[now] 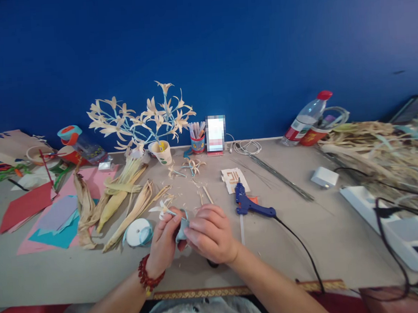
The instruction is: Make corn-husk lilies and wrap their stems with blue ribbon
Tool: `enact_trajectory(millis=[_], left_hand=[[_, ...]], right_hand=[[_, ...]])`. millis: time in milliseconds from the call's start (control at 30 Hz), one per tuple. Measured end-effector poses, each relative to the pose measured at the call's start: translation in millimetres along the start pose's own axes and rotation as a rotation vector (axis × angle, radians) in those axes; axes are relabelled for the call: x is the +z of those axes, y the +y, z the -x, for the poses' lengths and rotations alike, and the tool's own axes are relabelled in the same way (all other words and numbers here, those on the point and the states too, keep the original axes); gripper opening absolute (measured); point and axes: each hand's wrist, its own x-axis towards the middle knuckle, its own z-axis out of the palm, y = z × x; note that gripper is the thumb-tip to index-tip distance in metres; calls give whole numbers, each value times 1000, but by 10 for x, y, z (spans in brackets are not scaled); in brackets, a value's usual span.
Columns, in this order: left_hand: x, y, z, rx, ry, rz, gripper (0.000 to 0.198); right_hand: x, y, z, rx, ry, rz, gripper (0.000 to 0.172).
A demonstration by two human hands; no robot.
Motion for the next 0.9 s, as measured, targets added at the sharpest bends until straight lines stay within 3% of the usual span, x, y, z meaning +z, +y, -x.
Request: enact_trajectory(millis=[200,367,533,767,900], left_hand=[[15,13,-2,40,-75,-32,29],[-17,12,-18,76,-181,-85,34],[-59,1,-21,108,-233,-151,35],[-76,12,-27,140,-243,-184,37],[-94,-11,-39,160,-222,-166,36]], right_hand=[[48,43,79,184,108,-226,14],[118,40,147,547,178,-449,3],[194,20,112,799,228,-710,16],[277,-3,160,1122,170,-1107,23],[296,-33,172,1198,146,-1208,27]])
